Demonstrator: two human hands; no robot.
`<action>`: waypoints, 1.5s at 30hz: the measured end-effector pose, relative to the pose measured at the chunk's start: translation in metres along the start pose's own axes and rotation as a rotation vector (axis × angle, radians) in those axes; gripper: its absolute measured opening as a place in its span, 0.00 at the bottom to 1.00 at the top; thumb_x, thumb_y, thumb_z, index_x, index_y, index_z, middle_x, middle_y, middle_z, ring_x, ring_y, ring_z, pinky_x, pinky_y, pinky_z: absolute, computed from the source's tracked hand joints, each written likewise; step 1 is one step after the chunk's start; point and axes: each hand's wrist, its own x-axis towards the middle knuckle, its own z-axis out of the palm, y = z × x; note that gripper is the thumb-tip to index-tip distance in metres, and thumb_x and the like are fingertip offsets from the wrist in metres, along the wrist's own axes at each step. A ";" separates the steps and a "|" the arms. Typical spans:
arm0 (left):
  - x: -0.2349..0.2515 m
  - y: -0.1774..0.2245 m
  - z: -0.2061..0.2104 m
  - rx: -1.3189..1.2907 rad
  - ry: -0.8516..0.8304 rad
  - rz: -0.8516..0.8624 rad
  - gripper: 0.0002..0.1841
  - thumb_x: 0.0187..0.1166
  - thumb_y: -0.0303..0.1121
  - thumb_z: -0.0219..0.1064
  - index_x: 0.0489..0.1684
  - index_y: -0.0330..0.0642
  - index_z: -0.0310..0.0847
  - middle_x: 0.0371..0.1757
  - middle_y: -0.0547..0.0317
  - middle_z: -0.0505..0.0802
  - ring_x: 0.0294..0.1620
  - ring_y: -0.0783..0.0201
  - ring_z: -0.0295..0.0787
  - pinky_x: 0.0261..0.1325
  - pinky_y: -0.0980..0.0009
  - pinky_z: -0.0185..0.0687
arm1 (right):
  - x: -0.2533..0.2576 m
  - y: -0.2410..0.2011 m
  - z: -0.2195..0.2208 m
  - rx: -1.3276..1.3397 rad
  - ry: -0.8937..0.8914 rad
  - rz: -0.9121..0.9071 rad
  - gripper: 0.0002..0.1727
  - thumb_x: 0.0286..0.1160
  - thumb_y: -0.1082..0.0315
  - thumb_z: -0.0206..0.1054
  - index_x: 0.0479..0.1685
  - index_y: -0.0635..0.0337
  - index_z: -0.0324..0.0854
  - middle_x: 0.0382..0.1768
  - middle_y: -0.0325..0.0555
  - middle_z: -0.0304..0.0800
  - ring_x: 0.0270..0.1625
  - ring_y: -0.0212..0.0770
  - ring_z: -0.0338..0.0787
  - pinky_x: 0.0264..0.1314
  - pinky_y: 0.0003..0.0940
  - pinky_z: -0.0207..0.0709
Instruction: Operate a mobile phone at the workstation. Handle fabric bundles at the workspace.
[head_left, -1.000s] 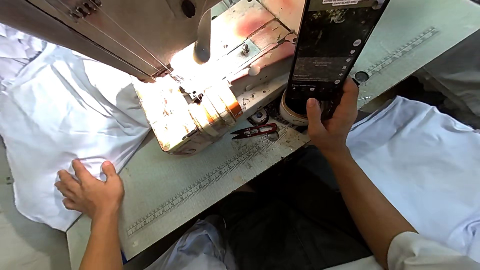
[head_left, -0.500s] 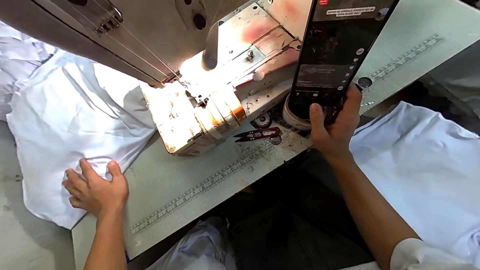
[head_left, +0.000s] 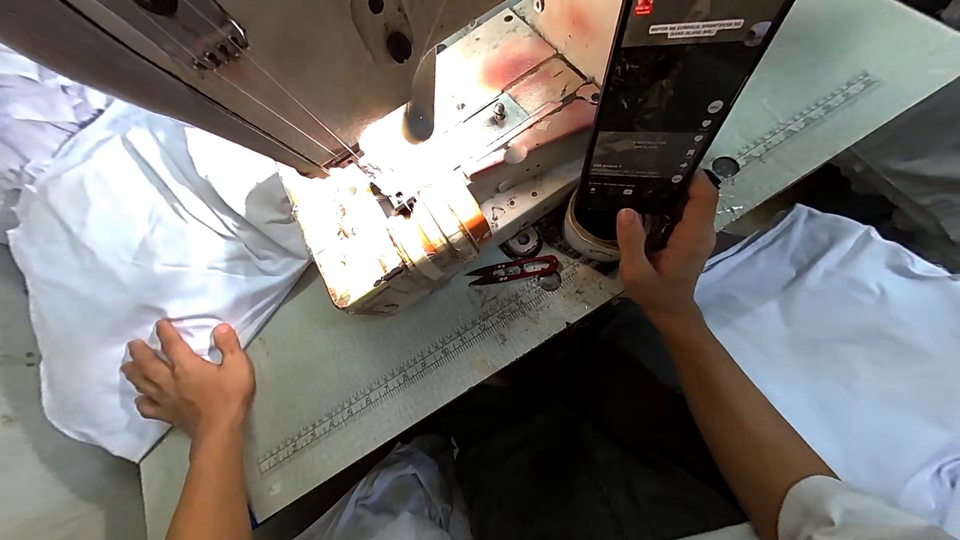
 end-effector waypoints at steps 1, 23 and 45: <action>0.000 0.000 0.000 0.000 0.003 -0.002 0.43 0.84 0.64 0.47 0.94 0.46 0.53 0.95 0.34 0.52 0.95 0.31 0.40 0.85 0.26 0.38 | 0.000 0.000 0.000 -0.001 0.002 -0.003 0.34 0.83 0.55 0.61 0.75 0.77 0.63 0.60 0.61 0.83 0.64 0.40 0.87 0.67 0.36 0.81; 0.000 -0.001 0.000 -0.013 0.010 0.015 0.42 0.84 0.63 0.48 0.94 0.45 0.54 0.94 0.32 0.52 0.94 0.29 0.41 0.84 0.24 0.38 | -0.001 0.000 0.000 0.025 -0.007 0.011 0.35 0.83 0.55 0.61 0.77 0.76 0.62 0.60 0.59 0.83 0.62 0.37 0.87 0.65 0.34 0.83; -0.002 0.000 -0.002 -0.015 0.000 0.021 0.43 0.85 0.64 0.48 0.94 0.44 0.53 0.94 0.31 0.51 0.94 0.28 0.40 0.84 0.23 0.38 | 0.000 0.001 0.000 0.027 0.010 -0.023 0.33 0.83 0.56 0.61 0.76 0.76 0.63 0.62 0.61 0.83 0.64 0.40 0.87 0.67 0.36 0.82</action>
